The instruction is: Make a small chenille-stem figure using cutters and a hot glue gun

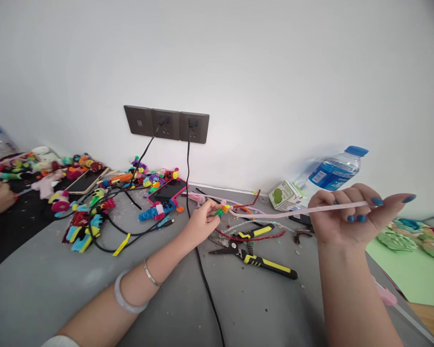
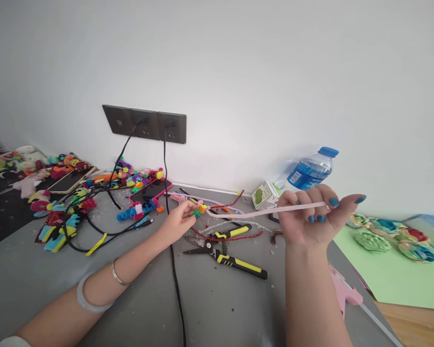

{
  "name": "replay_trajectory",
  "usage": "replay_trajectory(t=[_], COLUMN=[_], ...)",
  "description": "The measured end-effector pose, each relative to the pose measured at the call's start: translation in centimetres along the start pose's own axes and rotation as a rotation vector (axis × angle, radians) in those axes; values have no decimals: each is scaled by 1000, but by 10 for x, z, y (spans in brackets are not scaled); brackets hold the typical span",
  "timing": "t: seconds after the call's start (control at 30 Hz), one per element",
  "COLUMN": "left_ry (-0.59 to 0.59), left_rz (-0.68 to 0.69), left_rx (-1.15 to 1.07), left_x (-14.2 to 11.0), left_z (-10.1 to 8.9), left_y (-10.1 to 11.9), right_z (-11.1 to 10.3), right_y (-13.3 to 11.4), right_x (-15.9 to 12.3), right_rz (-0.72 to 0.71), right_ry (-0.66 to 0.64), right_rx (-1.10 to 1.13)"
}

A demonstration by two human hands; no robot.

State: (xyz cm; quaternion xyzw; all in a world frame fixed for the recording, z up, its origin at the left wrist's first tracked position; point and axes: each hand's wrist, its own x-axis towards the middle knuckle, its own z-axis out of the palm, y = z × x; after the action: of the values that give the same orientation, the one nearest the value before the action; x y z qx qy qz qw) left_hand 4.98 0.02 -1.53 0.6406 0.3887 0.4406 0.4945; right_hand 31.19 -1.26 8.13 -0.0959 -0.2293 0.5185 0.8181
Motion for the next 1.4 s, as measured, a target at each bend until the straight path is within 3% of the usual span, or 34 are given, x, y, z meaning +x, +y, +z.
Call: replay_trajectory(t=[0.13,0.3,0.37,0.5,0.7,0.9,1.07,1.2,1.3,1.4], left_ry=[25,104,122,101,25,-52,-32,45,54,-25], left_rz=[-19,-90,-117,-147,-4,25,74,163,269,326], left_rx=[23,-12,-45,-85,-34,246,324,454,415,338], left_x=[1,4,4,5,1,-4,-2,-1,-2,-4], left_z=[0,-1,-1,-2,0,1,0,-2,-2,1], left_y=[-3,-2,1,4,1,8,5,5,9,11], right_z=[2,1,0,-4,-16,-18,-19,-22,-24,-26], right_y=[-4,-5,-4,-2,1,3,6,10,13,13], right_x=[-1,-1,1,6,11,12,13,12,13,14], right_rz=[83,103,88,33,-7,4,36,41,35,36], right_ry=[30,96,131,152,68,50,123,82,60,58], right_rx=[431,587,517,115,-226,-198,-73,-79,-93,-109])
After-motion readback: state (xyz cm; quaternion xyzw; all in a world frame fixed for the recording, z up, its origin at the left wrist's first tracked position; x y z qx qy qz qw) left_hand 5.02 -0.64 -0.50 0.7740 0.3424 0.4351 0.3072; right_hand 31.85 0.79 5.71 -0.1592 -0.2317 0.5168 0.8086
